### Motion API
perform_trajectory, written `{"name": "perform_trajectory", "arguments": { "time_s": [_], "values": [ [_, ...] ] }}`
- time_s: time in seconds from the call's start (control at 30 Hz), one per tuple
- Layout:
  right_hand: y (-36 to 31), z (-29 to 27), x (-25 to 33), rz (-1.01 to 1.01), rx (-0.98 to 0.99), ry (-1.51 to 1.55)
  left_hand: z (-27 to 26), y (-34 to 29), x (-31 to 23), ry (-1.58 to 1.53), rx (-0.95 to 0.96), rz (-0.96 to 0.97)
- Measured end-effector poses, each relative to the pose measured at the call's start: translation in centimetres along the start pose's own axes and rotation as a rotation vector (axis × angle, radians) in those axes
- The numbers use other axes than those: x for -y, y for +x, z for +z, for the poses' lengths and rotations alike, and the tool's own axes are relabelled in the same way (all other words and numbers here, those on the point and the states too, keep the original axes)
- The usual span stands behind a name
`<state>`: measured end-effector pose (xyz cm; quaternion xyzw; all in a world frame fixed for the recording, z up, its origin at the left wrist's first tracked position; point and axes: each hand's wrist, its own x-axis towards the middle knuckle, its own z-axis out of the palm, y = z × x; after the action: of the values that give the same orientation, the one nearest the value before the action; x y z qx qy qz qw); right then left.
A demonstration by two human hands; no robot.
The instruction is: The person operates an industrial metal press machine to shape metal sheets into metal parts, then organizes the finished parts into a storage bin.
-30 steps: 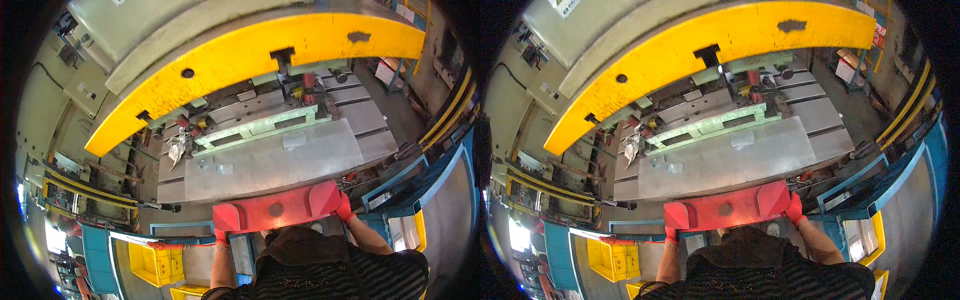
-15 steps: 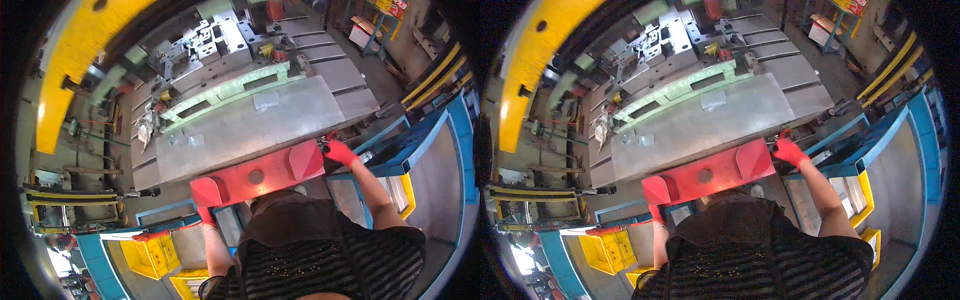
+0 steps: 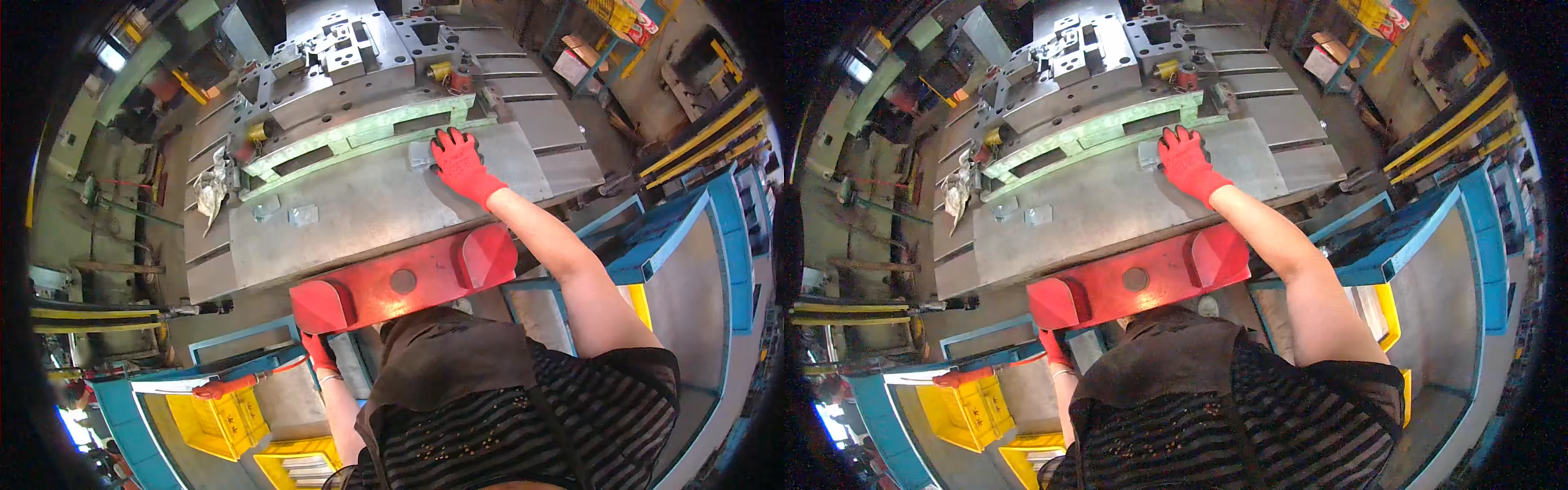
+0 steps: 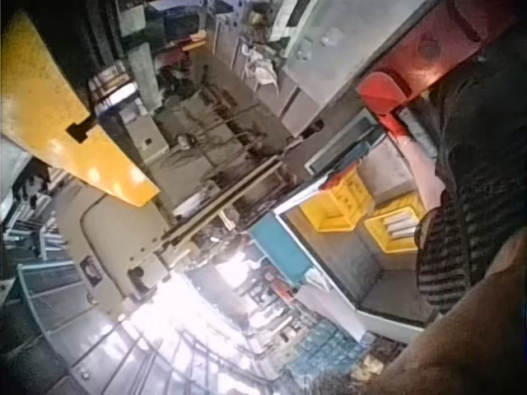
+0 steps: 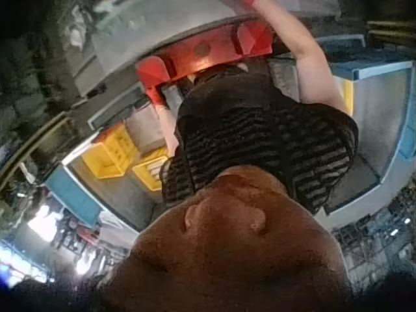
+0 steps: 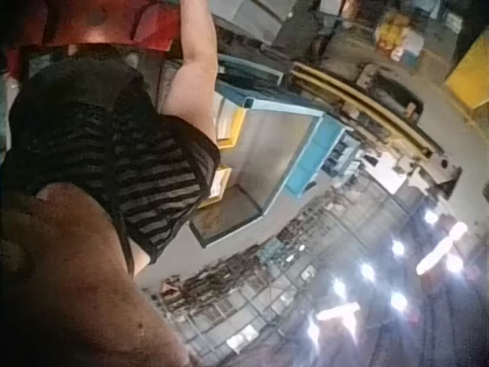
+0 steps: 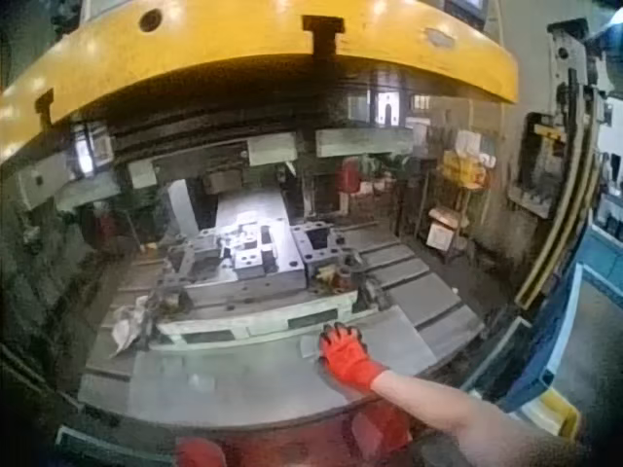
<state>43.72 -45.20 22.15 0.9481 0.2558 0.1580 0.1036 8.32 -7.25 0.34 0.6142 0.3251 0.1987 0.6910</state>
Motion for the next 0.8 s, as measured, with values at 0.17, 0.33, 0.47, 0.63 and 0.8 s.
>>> {"name": "perform_trajectory", "arguments": {
  "time_s": [0.17,0.33,0.47,0.63,0.8],
  "values": [
    [1.0,-0.2,0.2,-0.057,0.081,-0.061,-1.7,-1.8,-3.4,0.042,-0.075,0.023],
    [2.2,-0.2,-0.4,-0.121,0.167,-0.164,-1.4,-2.3,-9.3,0.103,-0.249,0.087],
    [2.6,-0.6,-0.8,-0.192,0.05,-0.131,-0.2,-0.3,-13.0,0.255,-0.276,0.187],
    [3.0,-0.7,-1.9,-0.207,-0.077,-0.127,7.4,2.4,-21.8,0.345,-0.18,0.404],
    [1.9,0.6,-1.6,-0.238,-0.213,0.115,13.3,6.1,-27.5,0.461,-0.04,0.655]
  ]
}}
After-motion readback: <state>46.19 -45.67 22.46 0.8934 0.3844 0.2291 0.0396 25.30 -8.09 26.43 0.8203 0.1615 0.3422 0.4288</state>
